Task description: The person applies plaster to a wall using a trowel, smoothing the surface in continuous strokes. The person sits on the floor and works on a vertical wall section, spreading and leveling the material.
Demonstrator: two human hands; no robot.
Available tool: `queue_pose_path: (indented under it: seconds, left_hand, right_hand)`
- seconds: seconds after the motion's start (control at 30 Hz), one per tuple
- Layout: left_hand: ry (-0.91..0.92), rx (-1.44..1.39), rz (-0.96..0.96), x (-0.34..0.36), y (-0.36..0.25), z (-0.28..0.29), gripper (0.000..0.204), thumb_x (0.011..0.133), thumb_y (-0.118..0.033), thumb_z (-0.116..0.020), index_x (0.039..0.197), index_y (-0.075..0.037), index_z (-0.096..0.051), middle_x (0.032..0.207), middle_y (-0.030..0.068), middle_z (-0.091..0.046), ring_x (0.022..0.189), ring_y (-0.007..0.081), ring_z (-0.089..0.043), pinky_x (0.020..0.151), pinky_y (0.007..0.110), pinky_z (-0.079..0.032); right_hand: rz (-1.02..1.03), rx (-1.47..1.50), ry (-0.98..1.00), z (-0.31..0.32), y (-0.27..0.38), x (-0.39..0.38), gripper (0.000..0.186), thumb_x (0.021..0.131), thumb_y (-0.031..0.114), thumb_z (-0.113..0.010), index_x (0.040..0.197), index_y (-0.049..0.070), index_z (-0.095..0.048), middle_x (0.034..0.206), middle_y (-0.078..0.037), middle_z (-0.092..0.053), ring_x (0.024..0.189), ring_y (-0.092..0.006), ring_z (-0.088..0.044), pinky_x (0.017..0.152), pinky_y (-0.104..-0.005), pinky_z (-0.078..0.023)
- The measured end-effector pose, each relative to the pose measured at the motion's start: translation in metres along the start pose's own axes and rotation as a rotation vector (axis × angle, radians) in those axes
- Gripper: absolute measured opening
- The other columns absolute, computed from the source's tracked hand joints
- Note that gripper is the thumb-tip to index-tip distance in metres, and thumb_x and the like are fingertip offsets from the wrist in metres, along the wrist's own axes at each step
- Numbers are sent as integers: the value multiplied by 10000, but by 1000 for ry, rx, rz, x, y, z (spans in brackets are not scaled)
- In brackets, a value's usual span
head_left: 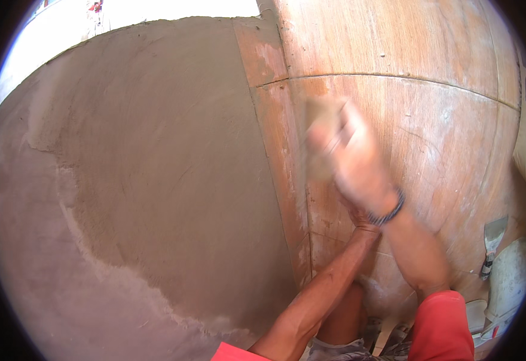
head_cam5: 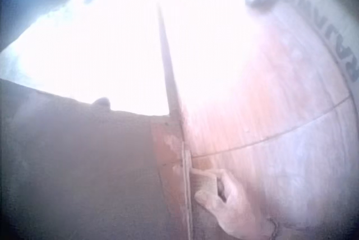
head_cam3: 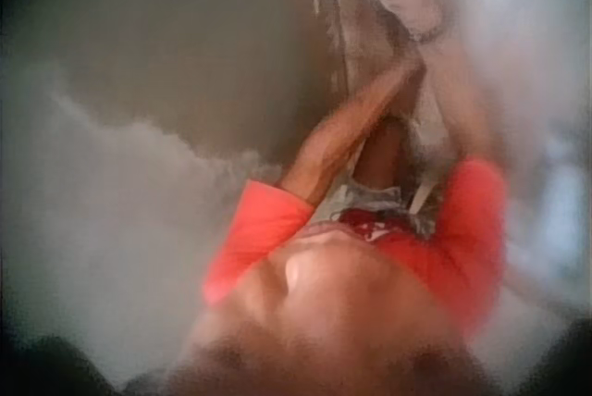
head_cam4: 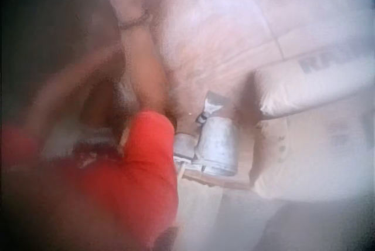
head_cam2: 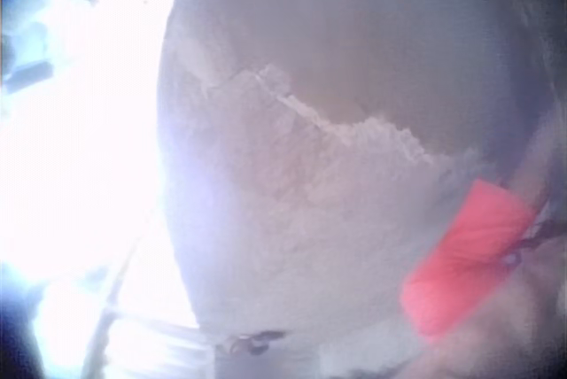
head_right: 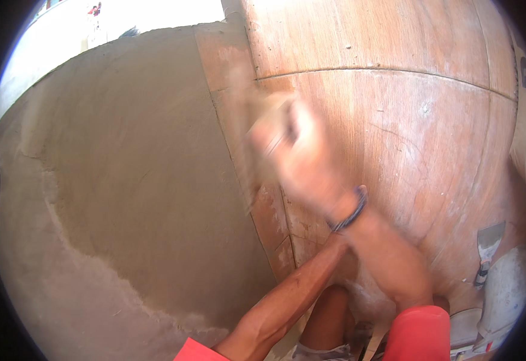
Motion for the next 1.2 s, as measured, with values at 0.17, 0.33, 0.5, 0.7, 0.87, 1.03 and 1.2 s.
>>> queue_pose_path:
  seconds: [0.17, 0.33, 0.5, 0.7, 0.87, 1.03, 1.2]
  left_hand:
    - [11, 28, -47, 5, -11, -5, 712, 924, -448, -532, 1437, -3, -319, 1469, 299, -247, 1381, 544, -196, 1075, 664, -207]
    - [21, 0, -26, 6, -10, -5, 680, 946, -485, -428, 1413, 0, -337, 1447, 295, -260, 1382, 537, -183, 1092, 661, -163]
    - [34, -4, -7, 6, -7, -4, 683, 930, -473, -458, 1408, 0, -339, 1443, 303, -260, 1376, 544, -191, 1083, 669, -167]
    - [40, 32, -10, 5, -9, -6, 742, 873, -431, -584, 1423, -11, -319, 1454, 303, -242, 1373, 557, -193, 1059, 683, -221]
    - [-29, 24, -43, -2, -1, -12, 796, 871, -424, -575, 1454, 15, -257, 1466, 285, -240, 1387, 542, -197, 1068, 674, -223]
    - [43, -81, 78, -6, 9, -12, 795, 873, -422, -583, 1439, 34, -259, 1468, 281, -240, 1391, 535, -203, 1072, 669, -220]
    - [32, 25, -22, 3, -6, -6, 743, 914, -494, -530, 1431, -9, -308, 1484, 276, -221, 1380, 538, -188, 1071, 674, -196]
  right_hand:
    - [75, 162, -137, 51, 7, 71, 554, 952, 322, -635, 1321, -69, -503, 1201, -168, -624, 1118, -203, -582, 960, -323, -468]
    - [163, -17, -231, 43, 16, 126, 512, 932, 248, -656, 1293, -94, -532, 1241, -184, -624, 1130, -203, -575, 985, -306, -441]
    - [205, -112, -207, 28, 23, 154, 458, 923, 223, -675, 1259, -75, -589, 1194, -151, -650, 1120, -184, -576, 989, -298, -431]
    - [-19, -522, -226, 16, 23, 166, 388, 928, 217, -628, 1158, -95, -624, 1005, -153, -702, 900, -197, -641, 804, -333, -517]
    - [165, -588, -301, -5, -4, 119, 414, 928, 265, -619, 1143, -89, -616, 904, -177, -697, 803, -222, -657, 725, -361, -535]
    - [190, -570, -320, 9, -35, 54, 464, 927, 253, -650, 1258, -64, -576, 1051, -174, -683, 965, -228, -657, 864, -327, -515]
    - [152, -305, -246, 37, 8, 110, 455, 943, 204, -635, 1297, -71, -555, 1176, -150, -660, 1072, -177, -614, 913, -281, -491]
Point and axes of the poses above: each hand's wrist, its own x-axis towards the middle knuckle, its own z-axis out of the back of the hand, y = z × x, the point moved 6 cm from there along x, towards the middle knuckle
